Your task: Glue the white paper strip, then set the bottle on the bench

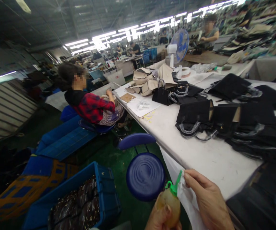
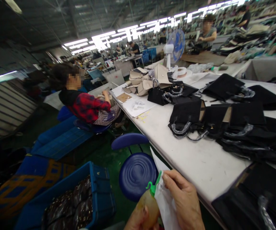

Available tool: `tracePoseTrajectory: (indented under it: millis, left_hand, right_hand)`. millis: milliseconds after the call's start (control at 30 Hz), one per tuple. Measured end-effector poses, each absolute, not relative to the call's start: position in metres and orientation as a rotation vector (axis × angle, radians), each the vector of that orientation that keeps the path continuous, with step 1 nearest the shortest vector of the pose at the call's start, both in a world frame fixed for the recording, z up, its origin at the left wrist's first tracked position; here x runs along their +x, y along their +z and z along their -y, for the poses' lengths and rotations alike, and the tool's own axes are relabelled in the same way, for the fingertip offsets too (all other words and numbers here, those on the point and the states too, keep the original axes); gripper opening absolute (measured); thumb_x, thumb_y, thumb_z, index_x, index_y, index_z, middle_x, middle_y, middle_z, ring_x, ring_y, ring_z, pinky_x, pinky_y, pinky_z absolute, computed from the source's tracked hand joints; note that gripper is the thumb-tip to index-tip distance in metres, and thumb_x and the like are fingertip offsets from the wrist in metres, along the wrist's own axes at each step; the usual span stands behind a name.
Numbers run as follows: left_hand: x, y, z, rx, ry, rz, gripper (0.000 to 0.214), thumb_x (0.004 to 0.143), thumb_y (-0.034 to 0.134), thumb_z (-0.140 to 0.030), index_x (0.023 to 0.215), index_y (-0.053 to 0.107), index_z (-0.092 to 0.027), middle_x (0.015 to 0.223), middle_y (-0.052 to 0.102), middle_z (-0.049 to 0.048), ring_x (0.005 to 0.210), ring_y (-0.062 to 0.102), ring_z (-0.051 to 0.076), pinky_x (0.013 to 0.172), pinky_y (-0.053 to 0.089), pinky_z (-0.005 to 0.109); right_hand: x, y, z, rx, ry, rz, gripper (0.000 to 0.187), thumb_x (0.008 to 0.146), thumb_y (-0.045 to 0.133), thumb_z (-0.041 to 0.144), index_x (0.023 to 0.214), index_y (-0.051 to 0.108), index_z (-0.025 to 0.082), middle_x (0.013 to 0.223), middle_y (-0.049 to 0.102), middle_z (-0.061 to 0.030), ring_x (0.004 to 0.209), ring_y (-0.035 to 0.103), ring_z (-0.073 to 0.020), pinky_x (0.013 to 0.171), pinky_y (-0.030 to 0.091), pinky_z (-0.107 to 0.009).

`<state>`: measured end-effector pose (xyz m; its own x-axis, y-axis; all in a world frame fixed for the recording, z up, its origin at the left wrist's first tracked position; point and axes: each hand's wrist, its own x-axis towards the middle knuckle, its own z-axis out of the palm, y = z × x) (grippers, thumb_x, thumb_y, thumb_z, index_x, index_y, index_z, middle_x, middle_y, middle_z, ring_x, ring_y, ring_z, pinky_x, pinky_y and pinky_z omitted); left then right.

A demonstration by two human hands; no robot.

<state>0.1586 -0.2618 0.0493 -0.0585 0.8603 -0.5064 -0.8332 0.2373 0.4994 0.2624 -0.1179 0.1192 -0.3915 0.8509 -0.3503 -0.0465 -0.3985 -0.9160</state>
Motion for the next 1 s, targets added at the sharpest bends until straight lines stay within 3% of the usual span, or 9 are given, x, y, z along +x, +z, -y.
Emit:
tracePoseTrajectory:
  millis: [200, 333, 667, 867, 1000]
  left_hand:
    - [0.155, 0.051, 0.258, 0.139, 1.424, -0.864, 0.062, 0.067, 0.081, -0.045, 0.109, 0.041, -0.024, 0.088, 0.068, 0.0027, 0.051, 0.065, 0.013, 0.041, 0.040, 0.015]
    - [0.154, 0.052, 0.257, 0.209, 1.417, -0.885, 0.060, 0.066, 0.081, -0.044, 0.105, 0.041, -0.021, 0.077, 0.065, 0.0014, 0.049, 0.062, 0.012, 0.040, 0.041, 0.014]
    - [0.161, 0.055, 0.259, 0.146, 1.385, -0.996, 0.064, 0.059, 0.085, -0.044, 0.104, 0.047, -0.020, 0.080, 0.062, 0.0022, 0.049, 0.055, 0.009, 0.049, 0.042, 0.019]
    - [0.164, 0.058, 0.260, 0.010, 1.420, -0.898, 0.059, 0.055, 0.087, -0.041, 0.100, 0.061, -0.015, 0.081, 0.064, 0.0050, 0.069, 0.061, 0.013, 0.064, 0.045, 0.020]
    - [0.162, 0.063, 0.262, -0.016, 1.394, -0.841, 0.063, 0.056, 0.087, -0.039, 0.108, 0.063, -0.015, 0.092, 0.067, 0.0088, 0.080, 0.065, 0.018, 0.071, 0.047, 0.023]
  right_hand:
    - [0.271, 0.109, 0.114, -1.142, 1.981, 1.120, 0.033, 0.072, 0.076, 0.051, 0.079, 0.068, 0.020, 0.071, 0.052, 0.0018, 0.069, 0.044, -0.0125, 0.061, 0.040, -0.018]
    - [0.275, 0.109, 0.111, -1.130, 1.956, 1.204, 0.035, 0.073, 0.074, 0.052, 0.075, 0.062, 0.019, 0.068, 0.048, 0.0028, 0.066, 0.042, -0.0115, 0.060, 0.039, -0.018]
    - [0.283, 0.106, 0.113, -1.071, 1.814, 1.477, 0.035, 0.086, 0.059, 0.052, 0.076, 0.053, 0.020, 0.068, 0.044, 0.0029, 0.062, 0.042, -0.0124, 0.057, 0.039, -0.022]
    - [0.274, 0.108, 0.117, -1.030, 1.175, 1.826, 0.023, 0.091, 0.050, 0.032, 0.070, 0.048, 0.022, 0.064, 0.043, 0.0029, 0.059, 0.044, -0.0133, 0.056, 0.038, -0.025]
    - [0.272, 0.118, 0.112, -0.959, 0.772, 1.918, 0.018, 0.088, 0.049, 0.023, 0.070, 0.047, 0.022, 0.065, 0.044, 0.0022, 0.058, 0.043, -0.0132, 0.056, 0.037, -0.026]
